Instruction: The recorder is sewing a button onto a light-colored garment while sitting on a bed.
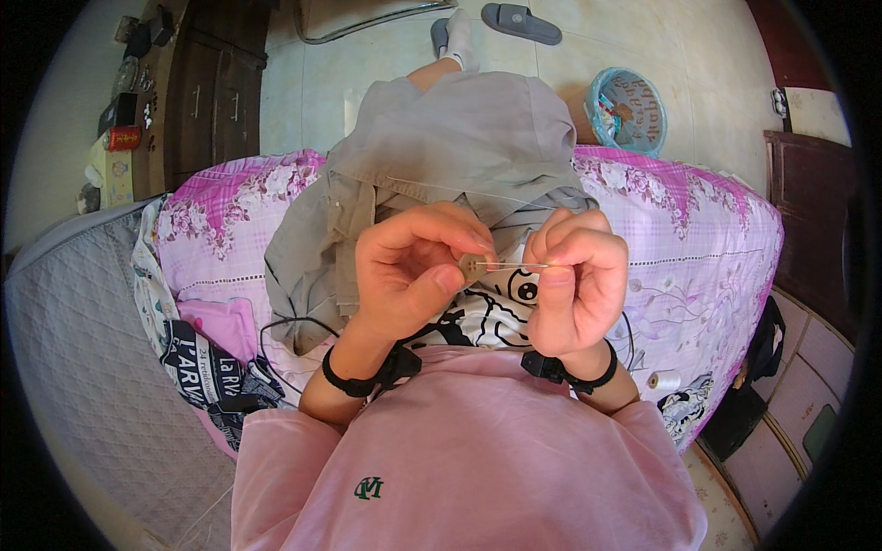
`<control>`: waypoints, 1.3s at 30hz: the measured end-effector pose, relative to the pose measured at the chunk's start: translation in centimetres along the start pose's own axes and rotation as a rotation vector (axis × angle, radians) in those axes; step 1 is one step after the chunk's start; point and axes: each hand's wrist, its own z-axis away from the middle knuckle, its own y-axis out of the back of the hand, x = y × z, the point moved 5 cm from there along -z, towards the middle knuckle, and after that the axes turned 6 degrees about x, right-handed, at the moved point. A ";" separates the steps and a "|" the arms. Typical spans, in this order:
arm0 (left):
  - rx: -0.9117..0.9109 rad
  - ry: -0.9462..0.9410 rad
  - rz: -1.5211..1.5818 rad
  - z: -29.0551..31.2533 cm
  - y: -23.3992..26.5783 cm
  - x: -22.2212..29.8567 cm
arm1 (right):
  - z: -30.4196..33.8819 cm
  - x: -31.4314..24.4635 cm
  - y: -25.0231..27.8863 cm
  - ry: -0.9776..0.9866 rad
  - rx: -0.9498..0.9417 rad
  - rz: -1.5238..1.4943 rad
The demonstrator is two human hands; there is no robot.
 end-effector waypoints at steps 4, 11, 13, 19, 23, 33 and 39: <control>-0.004 -0.001 0.010 0.0 -0.1 -0.1 | 0.1 0.0 0.0 -0.005 -0.010 -0.024; 0.031 0.048 -0.033 -0.1 -0.5 0.1 | 0.3 0.0 0.0 -0.037 -0.007 -0.048; -0.031 0.043 0.057 0.0 -0.6 0.1 | 0.3 0.0 0.0 -0.036 -0.002 -0.051; -0.027 0.063 0.113 0.1 -0.8 0.1 | 0.2 0.1 0.1 -0.025 -0.003 -0.046; -0.020 0.085 0.139 0.2 -0.7 0.1 | 0.3 0.0 0.0 -0.030 -0.004 -0.042; -0.015 0.106 0.125 0.2 -0.2 -0.1 | 0.3 0.0 0.0 -0.027 0.001 -0.035; 0.002 0.118 0.130 0.2 0.0 0.3 | 0.2 0.0 -0.3 0.000 -0.045 -0.004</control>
